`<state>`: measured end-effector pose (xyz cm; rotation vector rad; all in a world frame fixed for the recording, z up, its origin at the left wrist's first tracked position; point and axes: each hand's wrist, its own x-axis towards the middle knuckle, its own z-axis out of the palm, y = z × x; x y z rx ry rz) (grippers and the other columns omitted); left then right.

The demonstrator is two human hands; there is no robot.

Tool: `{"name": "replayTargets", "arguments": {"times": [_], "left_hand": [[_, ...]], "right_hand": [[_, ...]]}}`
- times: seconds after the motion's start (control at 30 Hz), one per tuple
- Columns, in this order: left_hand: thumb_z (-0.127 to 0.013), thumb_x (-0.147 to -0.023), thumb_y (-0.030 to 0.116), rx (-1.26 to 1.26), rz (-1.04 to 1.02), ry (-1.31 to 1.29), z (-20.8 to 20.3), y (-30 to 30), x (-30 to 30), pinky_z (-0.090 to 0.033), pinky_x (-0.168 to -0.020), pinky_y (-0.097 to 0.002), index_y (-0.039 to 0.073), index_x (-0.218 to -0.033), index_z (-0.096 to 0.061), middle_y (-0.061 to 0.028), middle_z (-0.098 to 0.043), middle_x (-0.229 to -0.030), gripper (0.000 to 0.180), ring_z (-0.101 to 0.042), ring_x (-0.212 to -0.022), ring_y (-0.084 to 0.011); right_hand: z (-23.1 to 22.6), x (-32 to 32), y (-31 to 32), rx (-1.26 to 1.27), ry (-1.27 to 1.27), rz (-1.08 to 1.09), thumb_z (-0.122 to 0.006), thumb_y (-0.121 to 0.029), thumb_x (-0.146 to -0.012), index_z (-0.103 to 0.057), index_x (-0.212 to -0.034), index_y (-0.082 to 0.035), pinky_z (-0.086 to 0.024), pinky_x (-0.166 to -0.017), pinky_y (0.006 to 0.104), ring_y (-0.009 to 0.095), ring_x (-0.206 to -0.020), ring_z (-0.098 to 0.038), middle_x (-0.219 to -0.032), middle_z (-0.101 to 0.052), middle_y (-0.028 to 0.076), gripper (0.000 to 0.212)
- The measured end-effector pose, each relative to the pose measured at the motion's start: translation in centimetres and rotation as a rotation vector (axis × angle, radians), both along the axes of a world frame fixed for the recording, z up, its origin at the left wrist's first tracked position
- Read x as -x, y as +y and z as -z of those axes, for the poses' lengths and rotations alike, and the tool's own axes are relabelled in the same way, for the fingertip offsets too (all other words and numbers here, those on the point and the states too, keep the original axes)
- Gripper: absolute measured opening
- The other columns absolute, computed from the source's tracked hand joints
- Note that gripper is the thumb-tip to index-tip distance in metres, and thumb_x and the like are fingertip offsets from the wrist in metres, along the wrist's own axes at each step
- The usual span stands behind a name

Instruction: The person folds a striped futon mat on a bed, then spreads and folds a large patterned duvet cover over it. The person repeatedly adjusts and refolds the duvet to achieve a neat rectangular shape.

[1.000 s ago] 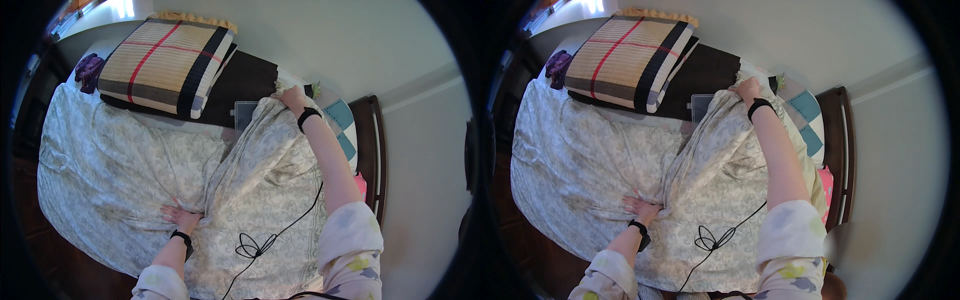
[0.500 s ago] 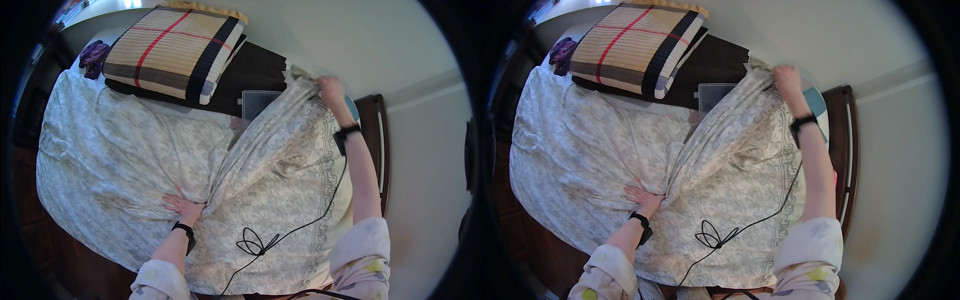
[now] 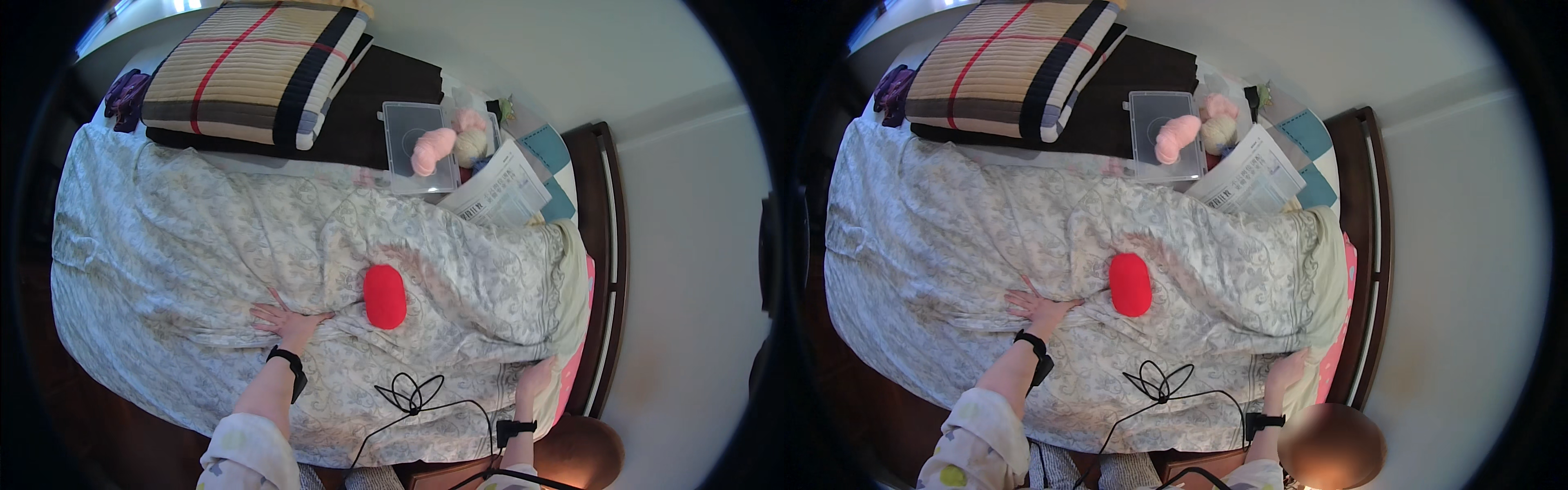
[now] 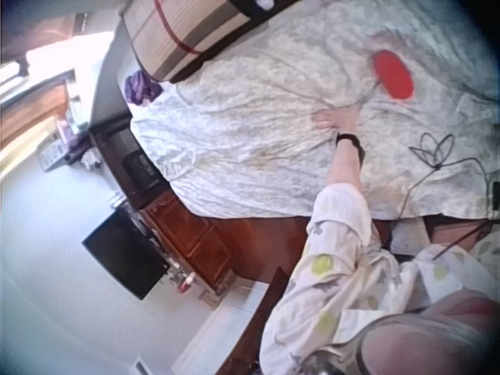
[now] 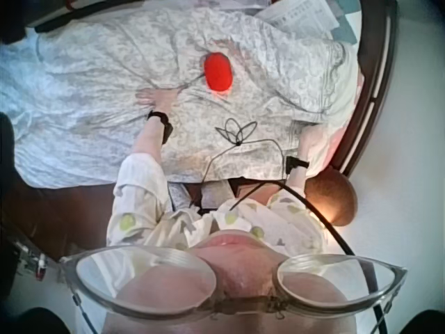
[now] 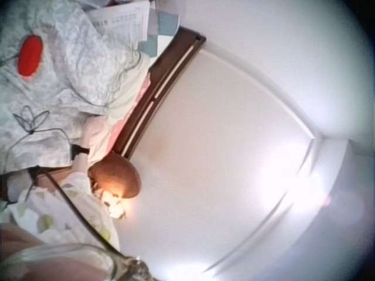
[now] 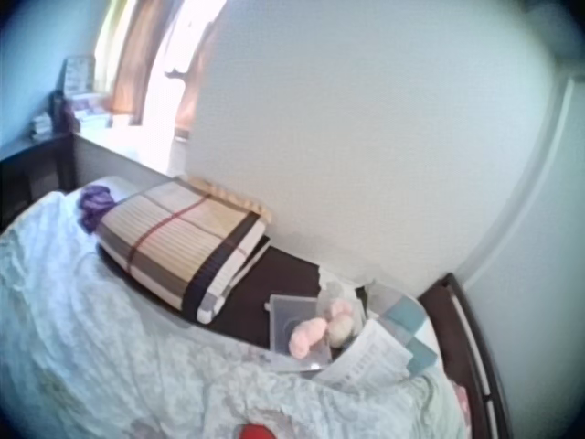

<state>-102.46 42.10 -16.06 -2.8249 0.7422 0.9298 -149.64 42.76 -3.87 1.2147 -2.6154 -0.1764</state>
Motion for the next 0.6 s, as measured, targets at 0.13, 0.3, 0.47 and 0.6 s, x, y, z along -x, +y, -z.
{"name": "replayTargets", "arguments": {"times": [0.13,0.3,0.47,0.6], "left_hand": [[-0.071,-0.036,0.068,-0.056,-0.004,0.022,0.0,-0.1,0.2,0.006,-0.093,-0.0630,0.009,-0.133,0.018,-0.0358,0.017,-0.130,0.144,0.020,-0.121,-0.0489],[-0.071,-0.036,0.068,-0.102,0.007,0.035,-0.4,-0.5,0.1,0.006,-0.093,-0.0628,0.009,-0.132,0.020,-0.0354,0.019,-0.130,0.145,0.021,-0.121,-0.0480],[-0.072,-0.035,0.067,-0.128,-0.009,0.073,-0.5,-0.7,-0.1,0.006,-0.093,-0.0628,0.010,-0.132,0.021,-0.0352,0.020,-0.130,0.146,0.022,-0.121,-0.0476],[-0.073,-0.034,0.067,-0.119,0.005,0.037,-0.1,-0.7,0.1,0.005,-0.093,-0.0629,0.010,-0.132,0.021,-0.0357,0.019,-0.130,0.147,0.021,-0.121,-0.0478]], "right_hand": [[0.8,1.8,-0.9,-0.122,-0.010,-0.347,-0.052,-0.003,-0.070,-0.051,-0.085,0.002,-0.045,-0.063,0.0417,0.036,-0.071,-0.056,-0.076,-0.056,0.020,0.015],[-2.4,-1.1,-4.6,-1.003,0.000,-0.854,-0.055,-0.017,-0.072,-0.060,-0.072,-0.005,-0.047,-0.059,0.0347,0.025,-0.069,-0.061,-0.073,-0.062,0.011,0.012],[-8.4,-8.6,-24.7,-0.942,-0.518,-0.704,-0.074,-0.035,-0.056,-0.060,-0.092,-0.006,-0.044,-0.072,0.0348,0.025,-0.081,-0.056,-0.084,-0.061,0.011,0.049],[-10.4,-14.3,-37.8,-0.246,-0.303,-1.115,-0.081,-0.018,-0.044,-0.035,-0.124,-0.018,-0.035,-0.082,0.0504,0.030,-0.102,-0.050,-0.102,-0.055,0.012,0.092]]}}
